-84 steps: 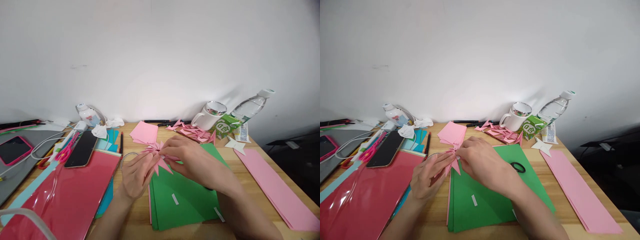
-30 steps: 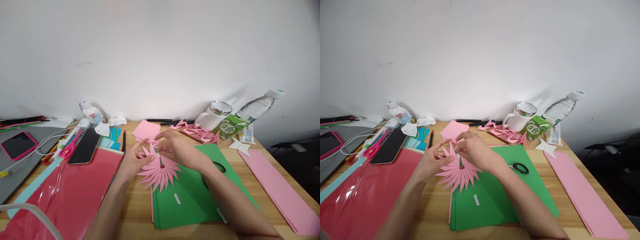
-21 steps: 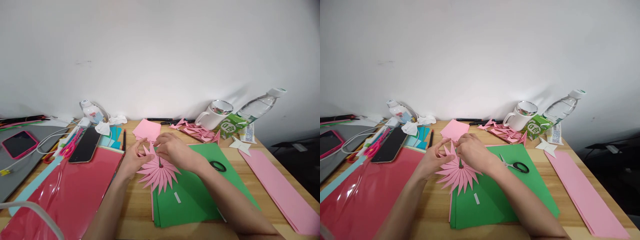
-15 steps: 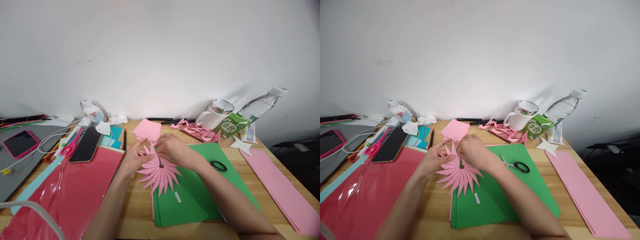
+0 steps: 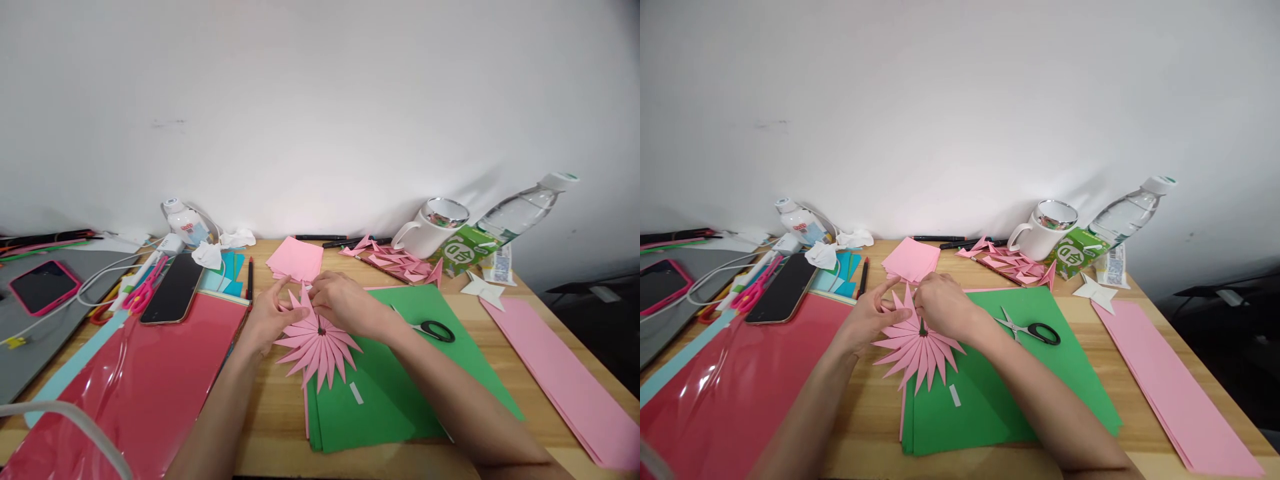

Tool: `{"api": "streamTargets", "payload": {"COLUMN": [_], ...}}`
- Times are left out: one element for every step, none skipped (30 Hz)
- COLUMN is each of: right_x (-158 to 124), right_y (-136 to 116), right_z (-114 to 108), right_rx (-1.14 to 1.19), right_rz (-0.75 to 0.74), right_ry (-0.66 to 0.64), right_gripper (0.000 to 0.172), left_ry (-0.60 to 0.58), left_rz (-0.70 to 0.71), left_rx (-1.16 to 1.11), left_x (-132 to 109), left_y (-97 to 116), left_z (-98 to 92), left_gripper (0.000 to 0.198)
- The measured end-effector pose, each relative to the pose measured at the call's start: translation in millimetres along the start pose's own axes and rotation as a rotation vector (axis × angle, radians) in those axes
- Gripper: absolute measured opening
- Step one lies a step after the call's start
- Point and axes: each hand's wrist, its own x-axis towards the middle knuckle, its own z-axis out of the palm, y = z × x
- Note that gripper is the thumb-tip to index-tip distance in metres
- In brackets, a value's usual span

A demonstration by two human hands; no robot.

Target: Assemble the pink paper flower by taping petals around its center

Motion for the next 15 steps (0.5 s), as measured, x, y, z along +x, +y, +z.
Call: {"api": "streamTargets", "payload": {"right_x": [0, 0, -1, -1, -1, -2, -2, -2, -3, -3, -3, -4, -5, -5, -6], "right_y": [0, 1, 1, 0, 0, -1, -2, -3, -4, -5, -5, -4, -3, -2, -1], "right_z": [1, 1, 1, 1, 1, 0, -1, -3, -4, -5, -7, -8, -9, -10, -11], "right_rx": [-0.019, -0.04, -0.06, -0.076, -0.087, -0.095, -0.102, -0.107, -0.113, -0.118, -0.124, -0.127, -0.124, -0.111, -0.087], "right_rz": [-0.019, -0.043, -0.067, -0.087, -0.097, -0.101, -0.104, -0.105, -0.104, -0.103, -0.103, -0.107, -0.116, -0.126, -0.134], "right_ry": [-0.007, -0.016, -0.026, -0.034, -0.044, -0.054, -0.062, -0.069, -0.073, -0.076, -0.077, -0.075, -0.071, -0.067, -0.064], "right_gripper": [0.025, 0.025, 0.024, 0.024, 0.024, 0.024, 0.023, 0.022, 0.022, 0.021, 0.02, 0.019, 0.019, 0.019, 0.019], "left_ry": [0.002, 0.004, 0.007, 0.008, 0.009, 0.008, 0.008, 0.008, 0.006, -0.001, -0.009, -0.022, -0.033, -0.044, -0.053], "left_rz": [-0.003, -0.007, -0.011, -0.017, -0.025, -0.031, -0.036, -0.041, -0.048, -0.057, -0.066, -0.074, -0.079, -0.081, -0.079], "left_rx": [-0.002, -0.005, -0.008, -0.014, -0.022, -0.033, -0.044, -0.056, -0.067, -0.078, -0.087, -0.095, -0.103, -0.112, -0.121], "left_x": [0, 0, 0, 1, 1, 2, 3, 3, 4, 4, 4, 4, 4, 4, 4], "left_y": [0, -1, -1, -2, -3, -4, -4, -5, -5, -5, -5, -5, -5, -4, -4], "left_z": [-0.4, -0.8, -1.2, -1.8, -2.3, -2.9, -3.5, -4.0, -4.5, -4.9, -5.2, -5.4, -5.5, -5.6, -5.7], "left_gripper": [0.103, 0.103, 0.103, 0.104, 0.104, 0.105, 0.106, 0.107, 0.107, 0.108, 0.108, 0.107, 0.106, 0.106, 0.106]}}
